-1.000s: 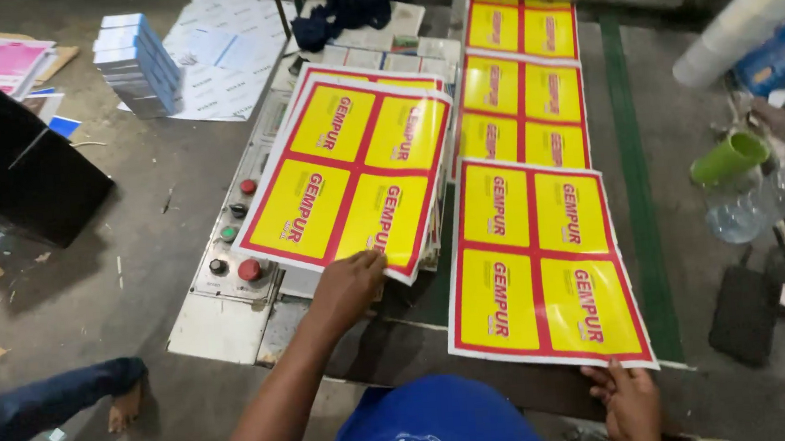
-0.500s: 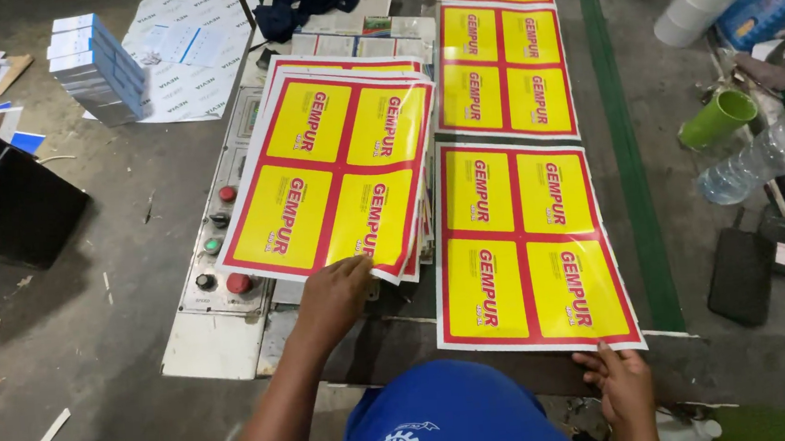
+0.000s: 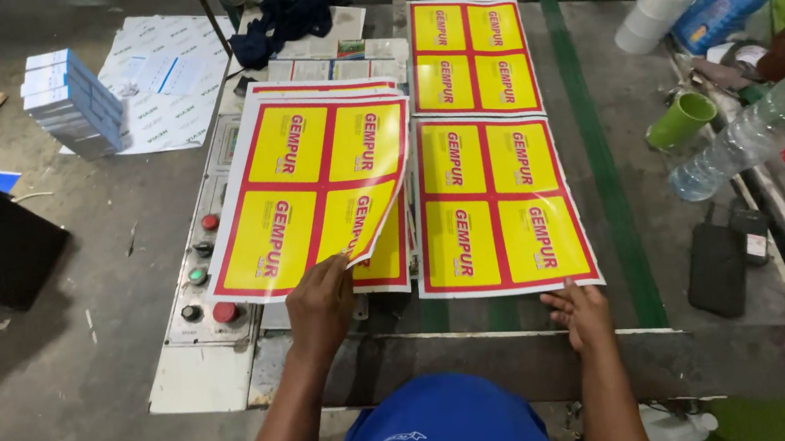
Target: Organizing and stacking printed sheets on a finishing machine in a print shop.
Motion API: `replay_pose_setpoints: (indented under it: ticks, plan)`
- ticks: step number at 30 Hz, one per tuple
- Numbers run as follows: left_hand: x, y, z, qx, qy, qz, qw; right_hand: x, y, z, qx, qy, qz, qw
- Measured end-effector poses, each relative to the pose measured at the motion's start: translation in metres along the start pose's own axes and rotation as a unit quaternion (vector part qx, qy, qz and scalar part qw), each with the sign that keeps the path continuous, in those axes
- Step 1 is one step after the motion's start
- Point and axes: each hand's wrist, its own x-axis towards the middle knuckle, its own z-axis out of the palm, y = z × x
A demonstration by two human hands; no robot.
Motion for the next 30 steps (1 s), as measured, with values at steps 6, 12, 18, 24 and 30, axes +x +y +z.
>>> replay_pose_setpoints:
  ticks: [6,12,18,24,30]
  plan:
    - [-0.003,0.013,0.005,-0.054,0.011,0.048,0.997,-0.025,0.025,0.0,-0.025,0.021,0.016,0.999]
    - [-0.045,0.027,0.07,-0.085,-0.077,0.101,0.988,-0.066,0.036,0.074,-0.154,-0.156,0.032,0.975]
    - [-0.044,0.062,0.083,-0.103,-0.168,0.166,0.966,-0.074,0.042,0.112,-0.083,-0.345,-0.029,0.934]
    - [-0.035,0.046,0.064,-0.142,-0.183,0.209,0.95,-0.076,0.034,0.091,-0.016,-0.224,-0.002,0.974]
    - [-0.031,-0.012,0.049,-0.027,-0.129,0.103,0.986,-0.079,0.037,0.023,0.014,-0.041,-0.051,0.998]
